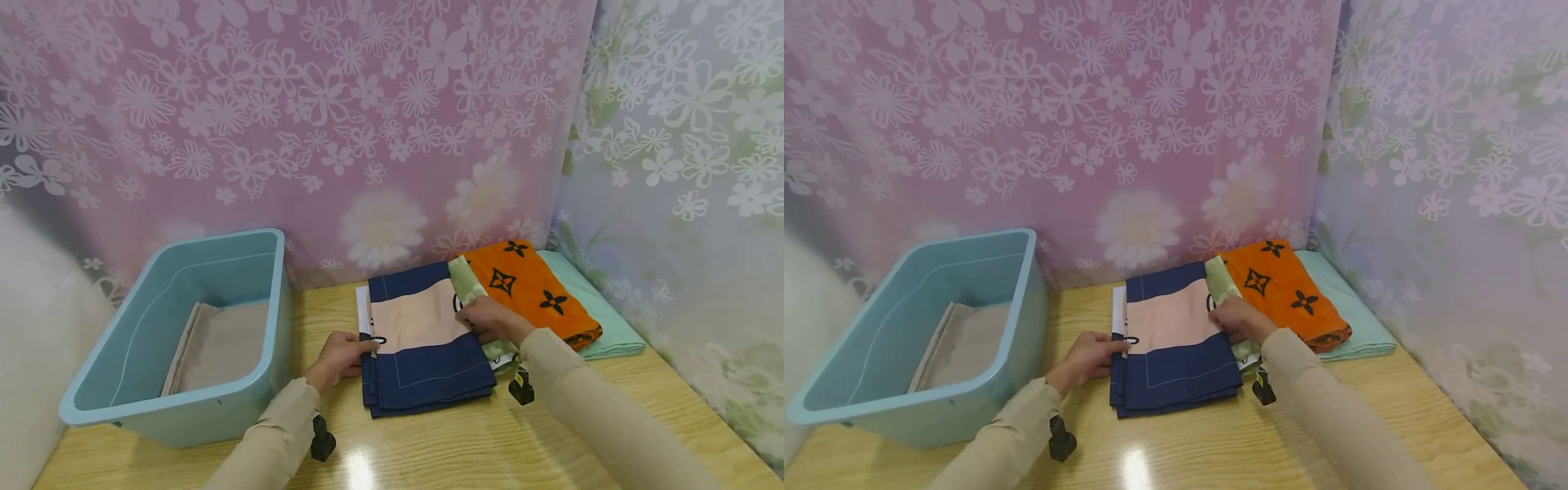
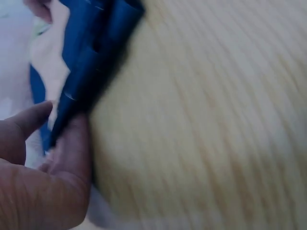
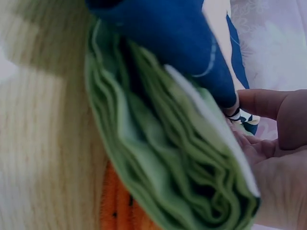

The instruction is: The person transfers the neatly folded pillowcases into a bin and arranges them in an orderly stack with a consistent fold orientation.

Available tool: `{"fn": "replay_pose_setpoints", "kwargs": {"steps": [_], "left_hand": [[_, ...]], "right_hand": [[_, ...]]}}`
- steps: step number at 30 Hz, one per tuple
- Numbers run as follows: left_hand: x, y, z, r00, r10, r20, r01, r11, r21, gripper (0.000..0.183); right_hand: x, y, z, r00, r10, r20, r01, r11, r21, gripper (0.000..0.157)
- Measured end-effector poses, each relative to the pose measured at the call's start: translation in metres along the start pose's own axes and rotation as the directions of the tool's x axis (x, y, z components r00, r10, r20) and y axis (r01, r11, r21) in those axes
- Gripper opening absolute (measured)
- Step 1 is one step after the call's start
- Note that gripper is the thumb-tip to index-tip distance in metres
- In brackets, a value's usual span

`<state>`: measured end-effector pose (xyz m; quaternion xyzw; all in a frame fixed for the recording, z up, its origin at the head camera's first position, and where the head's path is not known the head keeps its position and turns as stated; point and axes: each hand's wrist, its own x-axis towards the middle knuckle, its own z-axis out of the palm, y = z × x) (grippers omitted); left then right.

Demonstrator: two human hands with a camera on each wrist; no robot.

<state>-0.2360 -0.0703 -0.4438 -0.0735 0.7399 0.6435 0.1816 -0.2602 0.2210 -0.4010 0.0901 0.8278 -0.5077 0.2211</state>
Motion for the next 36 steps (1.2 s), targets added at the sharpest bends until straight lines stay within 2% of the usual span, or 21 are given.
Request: {"fn": "replay_pose_setpoints", "kwargs": {"steps": [4, 6, 13, 21, 29, 33, 36], "left_hand": [[0.002, -0.006, -0.001, 0.999, -0.004, -0.054, 0.006, 0.999, 0.038, 0.028], [0.004, -0.008, -0.002, 0.998, -0.005, -0.066, 0.008, 0.999, 0.05, 0.03], [0.008, -0.013, -0.001, 0.998, 0.013, -0.068, -0.008, 0.998, 0.07, 0.029], [0.006, -0.017, 0.003, 0.998, 0.016, -0.069, -0.013, 0.999, 0.045, 0.048], [0.011, -0.015, 0.006, 0.997, 0.034, -0.066, -0.031, 0.998, 0.046, 0.042], [0.011, -0.011, 0.003, 0.997, 0.036, -0.062, -0.032, 0.998, 0.056, 0.035], [0.011, -0.012, -0.002, 0.998, 0.031, -0.048, -0.028, 0.997, 0.067, 0.036]], "right_hand": [[0.001, 0.005, 0.002, 1.0, -0.025, 0.001, 0.025, 0.999, 0.022, 0.039], [0.002, 0.008, 0.002, 0.999, -0.033, 0.008, 0.033, 0.999, 0.031, 0.04], [0.003, 0.015, 0.0, 0.998, -0.054, 0.023, 0.053, 0.998, 0.04, 0.033], [0.011, 0.023, -0.008, 0.996, -0.035, 0.082, 0.027, 0.995, 0.097, 0.027], [0.012, 0.024, -0.013, 0.996, -0.034, 0.083, 0.024, 0.994, 0.111, 0.024], [0.011, 0.021, -0.014, 0.996, -0.036, 0.077, 0.026, 0.993, 0.117, 0.028], [0.009, 0.021, -0.008, 0.997, -0.044, 0.067, 0.036, 0.992, 0.12, 0.028]]}}
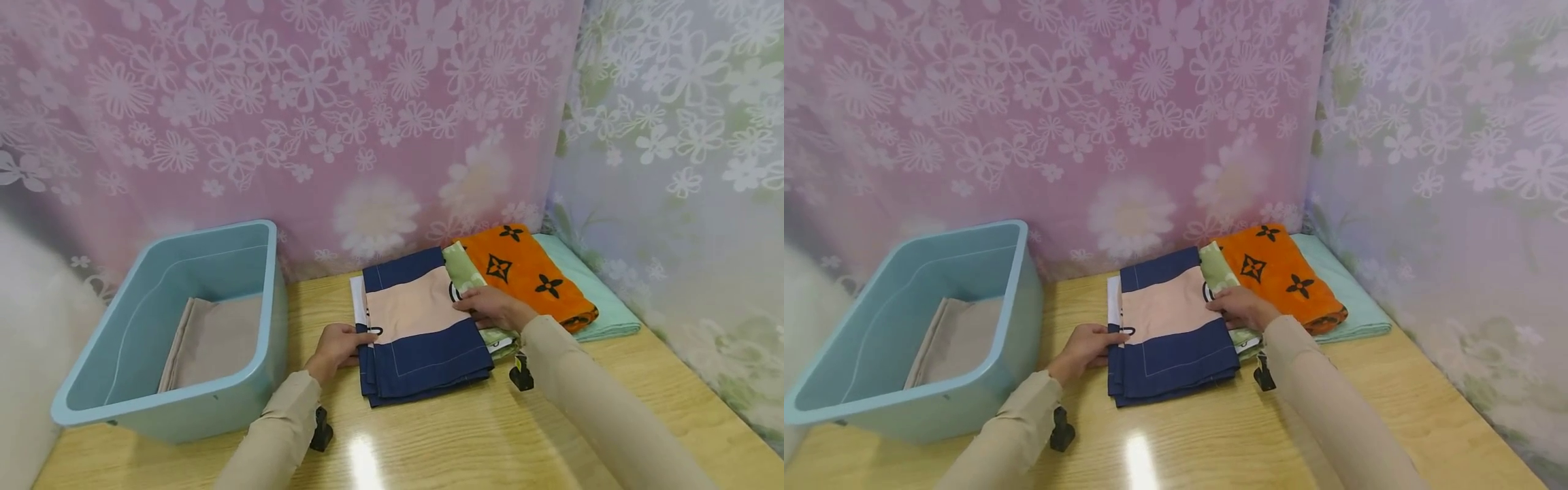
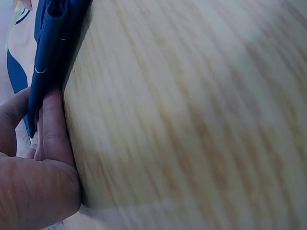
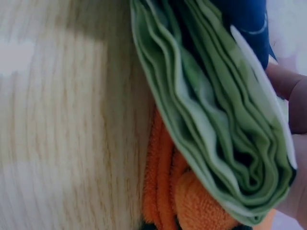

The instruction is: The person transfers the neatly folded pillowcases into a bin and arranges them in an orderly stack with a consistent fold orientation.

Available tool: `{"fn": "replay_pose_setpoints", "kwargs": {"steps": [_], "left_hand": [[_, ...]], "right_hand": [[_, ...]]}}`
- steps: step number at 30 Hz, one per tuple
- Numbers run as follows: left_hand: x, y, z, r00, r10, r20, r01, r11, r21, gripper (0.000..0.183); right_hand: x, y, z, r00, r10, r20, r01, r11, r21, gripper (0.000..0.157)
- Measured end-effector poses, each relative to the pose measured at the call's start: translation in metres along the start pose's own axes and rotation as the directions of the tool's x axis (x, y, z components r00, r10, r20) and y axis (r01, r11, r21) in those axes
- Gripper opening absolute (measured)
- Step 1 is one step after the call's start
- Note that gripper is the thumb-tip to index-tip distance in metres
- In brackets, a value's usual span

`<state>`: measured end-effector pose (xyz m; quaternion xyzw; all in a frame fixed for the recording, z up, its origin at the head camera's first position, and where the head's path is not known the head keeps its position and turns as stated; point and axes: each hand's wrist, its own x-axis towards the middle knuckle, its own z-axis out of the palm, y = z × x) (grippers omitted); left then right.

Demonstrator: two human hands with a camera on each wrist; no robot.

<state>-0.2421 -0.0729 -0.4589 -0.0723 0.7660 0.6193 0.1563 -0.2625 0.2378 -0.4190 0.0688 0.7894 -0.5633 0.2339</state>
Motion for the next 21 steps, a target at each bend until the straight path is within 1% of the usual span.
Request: {"fn": "replay_pose_setpoints", "kwargs": {"steps": [4, 7, 10, 12, 14, 16, 18, 21], "left_hand": [[-0.001, -0.003, -0.002, 1.0, -0.011, 0.015, 0.011, 1.0, 0.003, 0.042], [-0.004, -0.005, -0.006, 1.0, -0.023, 0.001, 0.023, 0.999, 0.022, 0.04], [-0.005, -0.006, -0.007, 0.999, -0.034, -0.016, 0.035, 0.998, 0.048, 0.036], [-0.006, -0.005, -0.006, 0.999, -0.041, -0.018, 0.042, 0.997, 0.061, 0.034], [-0.007, -0.002, -0.004, 0.999, -0.044, -0.005, 0.045, 0.997, 0.057, 0.033], [-0.007, 0.0, -0.002, 0.999, -0.035, 0.005, 0.035, 0.998, 0.043, 0.028], [-0.006, 0.001, 0.0, 1.0, -0.027, 0.001, 0.027, 0.999, 0.034, 0.025], [-0.005, 0.002, 0.004, 0.999, -0.035, -0.007, 0.035, 0.999, 0.016, 0.022]], "right_hand": [[-0.001, 0.002, 0.006, 0.999, -0.032, -0.025, 0.031, 0.999, -0.028, 0.027], [-0.001, 0.004, 0.012, 0.998, -0.049, -0.029, 0.048, 0.998, -0.036, 0.024], [-0.002, 0.006, 0.016, 0.998, -0.063, -0.029, 0.062, 0.998, -0.03, 0.026], [-0.004, 0.005, 0.016, 0.997, -0.069, -0.035, 0.068, 0.997, -0.032, 0.026], [-0.006, 0.003, 0.015, 0.995, -0.082, -0.057, 0.079, 0.996, -0.047, 0.026], [-0.007, 0.002, 0.014, 0.993, -0.096, -0.075, 0.091, 0.994, -0.068, 0.024], [-0.006, 0.002, 0.013, 0.99, -0.108, -0.086, 0.101, 0.992, -0.078, 0.022], [-0.005, 0.005, 0.009, 0.992, -0.105, -0.063, 0.099, 0.991, -0.092, 0.025]]}}
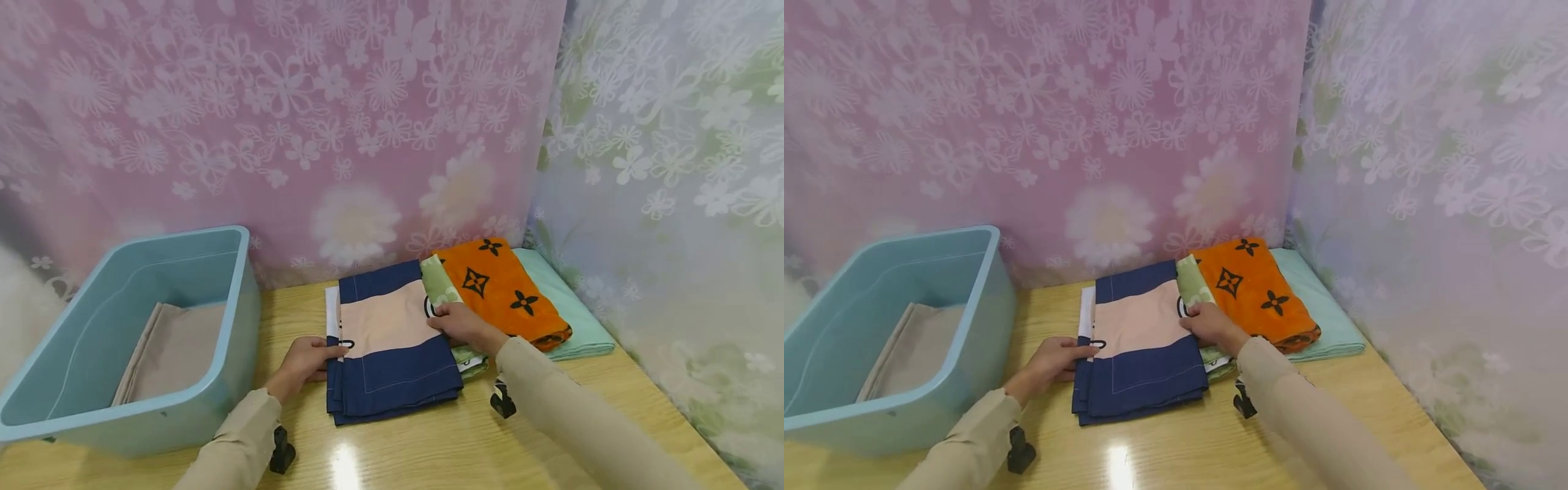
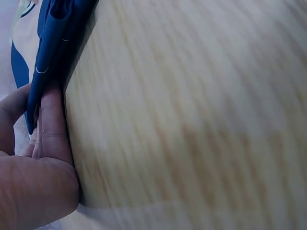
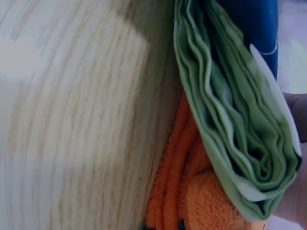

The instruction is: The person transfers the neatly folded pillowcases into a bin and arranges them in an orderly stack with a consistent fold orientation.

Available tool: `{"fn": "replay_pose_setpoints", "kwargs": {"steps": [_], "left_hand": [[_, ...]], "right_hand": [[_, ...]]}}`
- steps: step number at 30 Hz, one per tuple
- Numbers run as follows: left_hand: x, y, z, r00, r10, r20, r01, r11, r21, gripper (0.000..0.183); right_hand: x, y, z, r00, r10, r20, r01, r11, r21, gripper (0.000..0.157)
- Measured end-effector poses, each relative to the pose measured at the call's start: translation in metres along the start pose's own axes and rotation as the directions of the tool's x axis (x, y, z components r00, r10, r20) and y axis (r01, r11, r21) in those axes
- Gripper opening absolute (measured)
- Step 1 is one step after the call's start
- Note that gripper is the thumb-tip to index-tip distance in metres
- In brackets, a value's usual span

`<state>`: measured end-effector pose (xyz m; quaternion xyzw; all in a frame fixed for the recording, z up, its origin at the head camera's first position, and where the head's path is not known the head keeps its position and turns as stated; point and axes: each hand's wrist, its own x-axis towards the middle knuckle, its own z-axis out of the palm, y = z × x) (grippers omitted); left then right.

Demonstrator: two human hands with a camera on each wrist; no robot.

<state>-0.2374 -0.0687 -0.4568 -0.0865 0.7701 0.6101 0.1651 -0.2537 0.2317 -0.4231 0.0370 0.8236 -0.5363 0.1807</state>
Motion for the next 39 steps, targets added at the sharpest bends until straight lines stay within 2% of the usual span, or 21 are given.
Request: {"fn": "replay_pose_setpoints", "kwargs": {"steps": [3, 5, 9, 12, 20, 25, 29, 30, 32, 35, 39], "left_hand": [[-0.001, -0.002, -0.005, 1.0, -0.013, -0.01, 0.013, 1.0, 0.003, 0.026], [0.0, -0.002, -0.005, 1.0, 0.004, -0.007, -0.004, 1.0, -0.008, 0.031], [0.001, -0.001, -0.003, 0.999, 0.03, -0.014, -0.03, 1.0, -0.005, 0.046], [0.0, -0.001, 0.001, 0.999, 0.032, -0.025, -0.032, 0.999, 0.001, 0.05], [-0.003, -0.002, 0.003, 0.998, 0.055, -0.039, -0.054, 0.998, 0.015, 0.045], [-0.004, 0.0, 0.001, 0.998, 0.05, -0.046, -0.049, 0.999, 0.011, 0.043], [-0.005, 0.003, 0.002, 0.998, 0.037, -0.051, -0.035, 0.999, 0.037, 0.026], [-0.006, 0.004, 0.002, 0.998, 0.036, -0.05, -0.033, 0.998, 0.05, 0.021], [-0.008, 0.007, 0.003, 0.998, 0.05, -0.047, -0.046, 0.996, 0.083, 0.014], [-0.008, 0.014, 0.007, 0.995, 0.088, -0.048, -0.081, 0.989, 0.125, 0.016], [-0.011, 0.023, 0.009, 0.99, 0.129, -0.057, -0.118, 0.98, 0.16, 0.014]], "right_hand": [[0.001, 0.001, 0.006, 1.0, 0.001, 0.01, -0.001, 1.0, 0.008, 0.026], [0.002, 0.001, 0.006, 1.0, -0.007, -0.003, 0.007, 1.0, 0.003, 0.024], [0.004, 0.001, 0.004, 1.0, -0.014, -0.022, 0.014, 1.0, -0.021, 0.025], [0.004, 0.003, 0.001, 1.0, -0.008, -0.017, 0.007, 0.999, -0.036, 0.026], [0.003, 0.003, 0.001, 1.0, 0.028, 0.001, -0.028, 1.0, 0.003, 0.024], [0.004, -0.002, 0.001, 1.0, 0.011, 0.004, -0.011, 0.999, -0.033, 0.027], [0.002, -0.006, 0.002, 1.0, -0.008, 0.02, 0.009, 0.999, -0.047, 0.015], [0.001, -0.007, 0.003, 1.0, -0.013, 0.022, 0.013, 0.999, -0.045, 0.017], [-0.001, -0.01, 0.004, 1.0, -0.019, 0.024, 0.021, 0.999, -0.046, 0.032], [-0.005, -0.015, 0.001, 0.999, -0.042, 0.005, 0.042, 0.998, -0.038, 0.052], [-0.011, -0.023, -0.002, 0.998, -0.068, 0.001, 0.068, 0.997, -0.046, 0.056]]}}
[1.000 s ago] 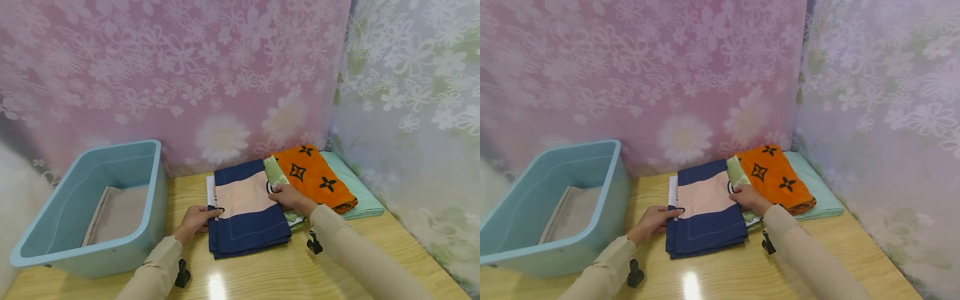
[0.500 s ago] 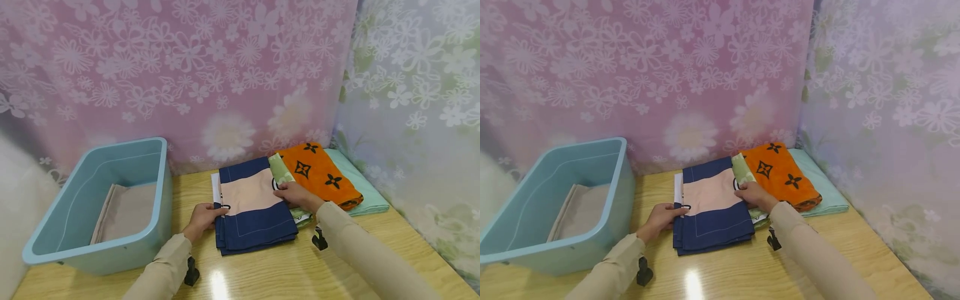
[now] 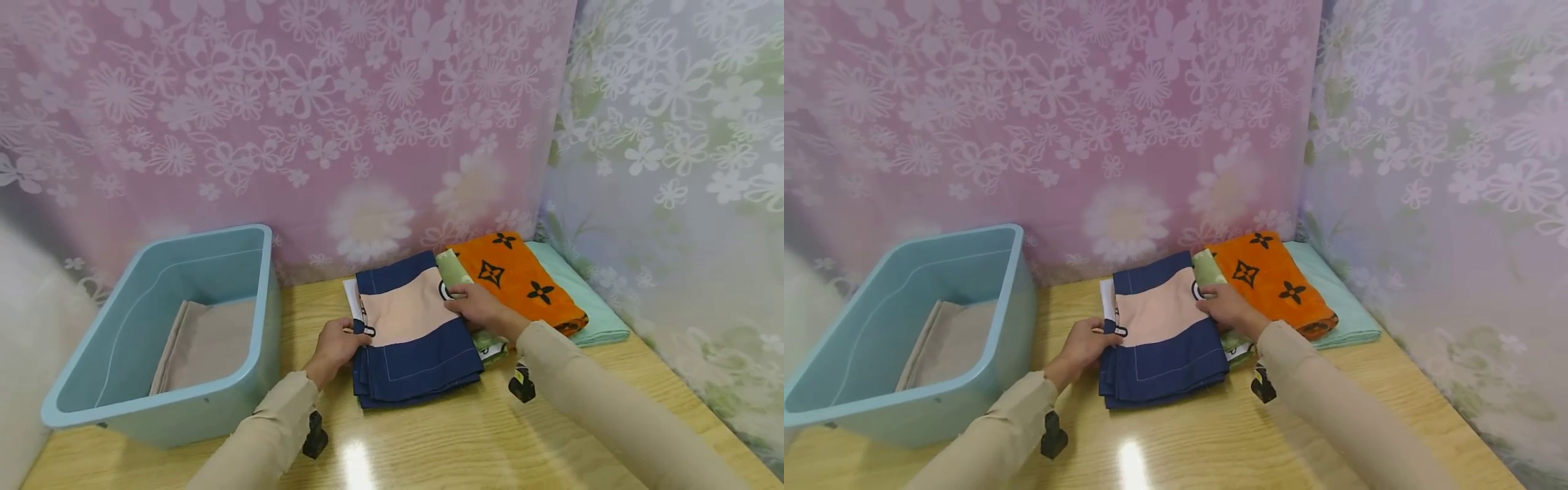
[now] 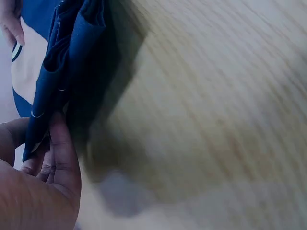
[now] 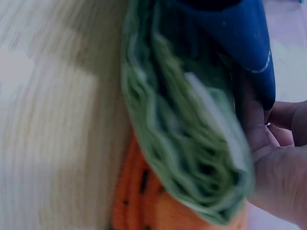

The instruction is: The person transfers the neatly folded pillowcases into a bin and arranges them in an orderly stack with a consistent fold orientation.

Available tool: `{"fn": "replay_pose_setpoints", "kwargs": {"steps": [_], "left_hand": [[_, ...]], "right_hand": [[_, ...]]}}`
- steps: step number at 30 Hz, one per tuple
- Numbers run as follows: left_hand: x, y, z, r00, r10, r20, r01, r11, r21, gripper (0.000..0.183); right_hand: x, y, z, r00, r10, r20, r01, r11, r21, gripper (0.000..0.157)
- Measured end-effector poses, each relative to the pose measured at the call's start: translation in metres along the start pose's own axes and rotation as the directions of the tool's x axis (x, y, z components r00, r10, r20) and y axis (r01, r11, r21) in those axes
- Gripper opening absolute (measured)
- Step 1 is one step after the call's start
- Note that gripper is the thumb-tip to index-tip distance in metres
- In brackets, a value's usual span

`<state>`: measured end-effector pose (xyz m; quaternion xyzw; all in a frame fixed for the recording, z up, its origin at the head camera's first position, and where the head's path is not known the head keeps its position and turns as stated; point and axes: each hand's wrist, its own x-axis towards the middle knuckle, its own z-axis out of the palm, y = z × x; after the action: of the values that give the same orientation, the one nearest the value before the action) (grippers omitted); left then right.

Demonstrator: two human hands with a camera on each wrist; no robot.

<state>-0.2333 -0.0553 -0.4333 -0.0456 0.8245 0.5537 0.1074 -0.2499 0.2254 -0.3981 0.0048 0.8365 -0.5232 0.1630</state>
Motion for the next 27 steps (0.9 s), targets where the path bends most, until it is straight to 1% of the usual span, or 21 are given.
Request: {"fn": "replay_pose_setpoints", "kwargs": {"steps": [3, 7, 12, 14, 16, 18, 19, 22, 25, 27], "left_hand": [[-0.003, 0.01, -0.004, 0.999, 0.036, -0.008, -0.036, 0.998, 0.042, 0.011], [-0.01, 0.032, -0.011, 0.995, 0.098, -0.005, -0.097, 0.989, 0.11, 0.011], [-0.021, 0.061, -0.018, 0.991, 0.132, 0.021, -0.134, 0.983, 0.126, 0.012], [-0.026, 0.073, -0.022, 0.985, 0.173, 0.009, -0.172, 0.976, 0.136, 0.011], [-0.033, 0.085, -0.026, 0.975, 0.224, -0.004, -0.221, 0.966, 0.136, 0.011], [-0.04, 0.098, -0.032, 0.963, 0.271, -0.016, -0.266, 0.954, 0.136, 0.01], [-0.043, 0.104, -0.036, 0.96, 0.281, -0.019, -0.276, 0.951, 0.141, 0.011], [-0.051, 0.122, -0.049, 0.959, 0.284, 0.002, -0.281, 0.947, 0.157, 0.012], [-0.055, 0.135, -0.064, 0.963, 0.268, 0.034, -0.27, 0.947, 0.175, 0.013], [-0.057, 0.142, -0.075, 0.961, 0.272, 0.048, -0.276, 0.942, 0.192, 0.013]], "right_hand": [[-0.005, -0.01, -0.002, 1.0, -0.021, 0.013, 0.021, 1.0, -0.013, 0.056], [-0.015, -0.03, -0.011, 0.999, -0.039, 0.034, 0.039, 0.999, -0.026, 0.056], [-0.027, -0.053, -0.025, 0.996, -0.049, 0.076, 0.052, 0.998, -0.037, 0.059], [-0.032, -0.064, -0.032, 0.995, -0.059, 0.085, 0.064, 0.997, -0.054, 0.06], [-0.036, -0.074, -0.04, 0.993, -0.073, 0.09, 0.08, 0.994, -0.077, 0.061], [-0.04, -0.086, -0.047, 0.992, -0.092, 0.087, 0.102, 0.987, -0.126, 0.062], [-0.042, -0.092, -0.05, 0.991, -0.1, 0.09, 0.112, 0.983, -0.145, 0.062], [-0.047, -0.11, -0.058, 0.987, -0.127, 0.103, 0.146, 0.968, -0.202, 0.063], [-0.053, -0.129, -0.06, 0.983, -0.135, 0.127, 0.16, 0.964, -0.214, 0.064], [-0.056, -0.141, -0.059, 0.982, -0.135, 0.133, 0.163, 0.96, -0.227, 0.064]]}}
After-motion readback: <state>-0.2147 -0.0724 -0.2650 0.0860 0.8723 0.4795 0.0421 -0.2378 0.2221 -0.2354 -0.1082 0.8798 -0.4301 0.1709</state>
